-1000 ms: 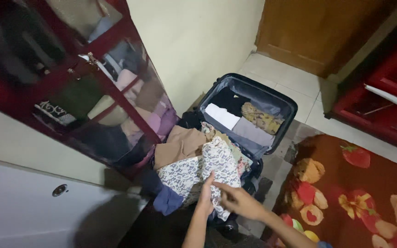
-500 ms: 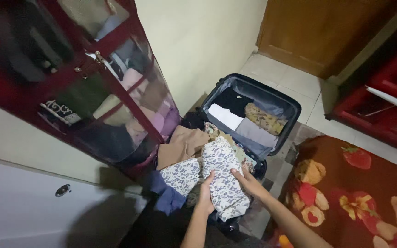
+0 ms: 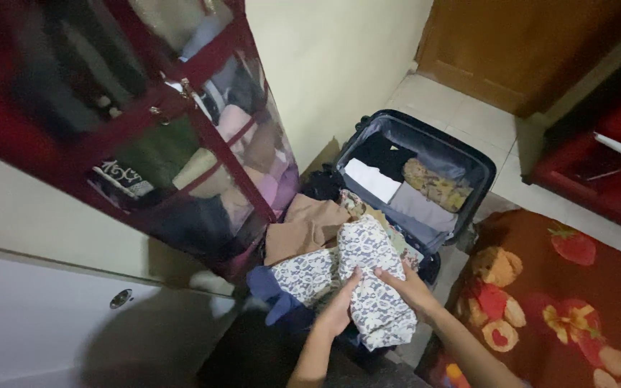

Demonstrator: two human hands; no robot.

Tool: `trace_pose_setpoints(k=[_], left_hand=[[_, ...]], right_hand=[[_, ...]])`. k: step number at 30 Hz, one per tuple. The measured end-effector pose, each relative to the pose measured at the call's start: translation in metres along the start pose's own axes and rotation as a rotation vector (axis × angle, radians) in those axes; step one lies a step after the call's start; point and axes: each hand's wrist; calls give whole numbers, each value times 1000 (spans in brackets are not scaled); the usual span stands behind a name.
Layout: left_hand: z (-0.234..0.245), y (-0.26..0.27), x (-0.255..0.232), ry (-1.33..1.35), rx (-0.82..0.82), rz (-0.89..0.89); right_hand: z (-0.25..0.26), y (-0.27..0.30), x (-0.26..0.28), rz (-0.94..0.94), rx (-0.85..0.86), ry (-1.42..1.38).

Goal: Packing several items of clothing into a black suitcase.

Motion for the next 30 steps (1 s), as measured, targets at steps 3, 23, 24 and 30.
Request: trace_pose_setpoints(k=[3, 23, 24, 30], left_hand=[[0, 21, -5, -128, -84, -66], [30, 59, -93, -550, 21, -203], [27, 58, -98, -557, 40, -229], [71, 9, -73, -403, 35, -172]], right_hand=[[4, -2, -3, 103, 44, -37], [-30, 8, 95, 841, -357, 1083], [-39, 14, 100, 896, -428, 1166], [-60, 7, 52, 1032, -387, 1332]])
Point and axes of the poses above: each hand's wrist, its own y-axis away from the middle knuckle, its own z-axis out of the back of the hand, x = y × z, and after that the axes turned 6 degrees about -y, right-handed
